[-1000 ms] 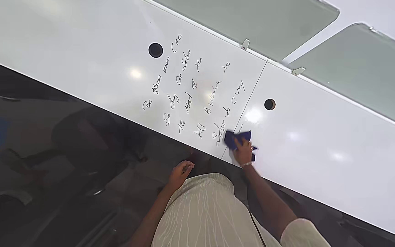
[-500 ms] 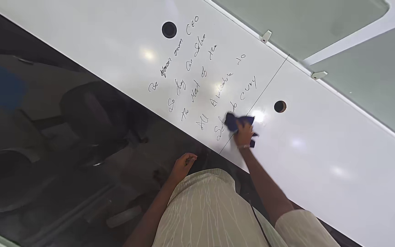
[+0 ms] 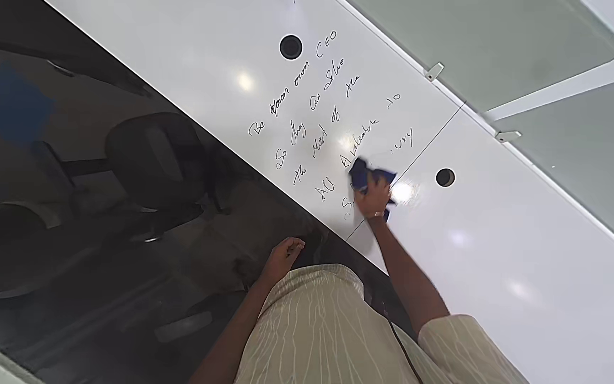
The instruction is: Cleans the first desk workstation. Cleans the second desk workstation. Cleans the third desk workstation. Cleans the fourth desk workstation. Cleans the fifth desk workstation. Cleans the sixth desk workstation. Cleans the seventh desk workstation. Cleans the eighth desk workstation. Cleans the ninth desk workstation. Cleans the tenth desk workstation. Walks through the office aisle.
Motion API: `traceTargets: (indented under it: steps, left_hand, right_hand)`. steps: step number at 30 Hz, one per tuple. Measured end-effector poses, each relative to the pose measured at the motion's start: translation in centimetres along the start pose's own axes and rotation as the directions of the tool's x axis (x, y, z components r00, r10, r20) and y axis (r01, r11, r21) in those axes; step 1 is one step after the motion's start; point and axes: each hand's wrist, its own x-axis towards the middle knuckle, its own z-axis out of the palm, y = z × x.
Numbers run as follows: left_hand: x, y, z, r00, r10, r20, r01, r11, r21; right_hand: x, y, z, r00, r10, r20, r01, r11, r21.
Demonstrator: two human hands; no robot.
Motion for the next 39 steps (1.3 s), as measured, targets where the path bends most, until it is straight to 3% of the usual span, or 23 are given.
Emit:
traceTargets:
  steps: [3,5,7,9,11,13,15,19,21,23,25,27,29,31,36,39]
  left_hand:
    - [-0.1,-0.4,-0.6,1.000,0.005,-0.030,-0.006,0.999,-0.031]
    - [0.0,-0.5,-1.4,0.998,0.006,-0.056,-0.009,0.999,-0.048]
    - [0.1,-0.9,-2.2,0.998,0.013,-0.060,-0.017,0.998,-0.054]
    - [0.4,-1.6,-3.0,0.999,0.032,-0.040,-0.034,0.998,-0.048]
    - [0.9,-2.3,-3.9,0.999,0.032,-0.006,-0.032,0.999,-0.042]
    - [1.2,-2.6,-5.3,0.998,0.019,0.056,-0.017,1.000,-0.023]
    - [1.7,-2.7,-7.0,0.996,0.030,0.089,-0.031,0.999,0.009]
    - [2.9,-3.1,-11.2,0.995,0.070,0.073,-0.072,0.997,0.028]
    - [3.8,-3.6,-12.7,0.995,0.099,0.023,-0.099,0.995,0.016]
    - [4.3,-4.1,-14.0,0.995,0.096,0.013,-0.096,0.995,0.025]
    - [5.1,-4.1,-14.6,0.994,0.104,0.024,-0.106,0.993,0.048]
    - [5.9,-4.3,-14.9,0.994,0.091,0.055,-0.095,0.993,0.076]
    - [6.6,-4.3,-14.7,0.994,0.062,0.087,-0.070,0.993,0.099]
    - [7.0,-3.6,-14.8,0.994,0.043,0.097,-0.054,0.992,0.115]
    - [8.5,-0.7,-13.4,0.989,0.061,0.135,-0.075,0.992,0.100]
    - [9.9,1.4,-12.3,0.987,0.050,0.155,-0.067,0.992,0.106]
  right_hand:
    - [-10.2,-0.9,4.1,0.944,-0.214,0.250,0.228,0.973,-0.028]
    - [-11.7,-0.4,5.1,0.923,-0.302,0.237,0.316,0.948,-0.024]
    - [-7.5,-0.8,3.8,0.957,-0.231,0.176,0.238,0.971,-0.018]
    - [-0.2,-1.8,1.5,0.999,-0.043,0.015,0.043,0.999,-0.030]
    - [6.0,-3.3,-1.5,0.986,0.126,-0.107,-0.126,0.992,0.005]
    - [7.5,-4.7,-2.6,0.963,0.218,-0.159,-0.216,0.976,0.026]
    - [3.8,-4.9,-0.1,0.967,0.219,-0.130,-0.221,0.975,-0.002]
    - [-11.6,-5.9,7.1,0.995,0.095,-0.003,-0.095,0.995,-0.037]
    - [-13.6,-5.4,7.9,0.998,0.066,0.018,-0.064,0.995,-0.077]
    - [-10.0,-5.0,5.8,0.993,0.119,0.019,-0.118,0.992,-0.046]
    - [-2.4,-3.8,2.5,0.958,0.269,-0.100,-0.272,0.962,-0.017]
    - [5.5,-2.8,-0.8,0.864,0.454,-0.219,-0.458,0.888,0.037]
    - [10.0,-1.7,-1.9,0.792,0.536,-0.290,-0.548,0.835,0.047]
    - [8.4,-2.3,-1.4,0.811,0.522,-0.265,-0.521,0.850,0.081]
    - [-2.9,-2.7,3.5,0.938,0.279,-0.205,-0.283,0.959,0.007]
    - [0.8,-0.4,0.8,0.951,0.265,-0.161,-0.267,0.964,0.008]
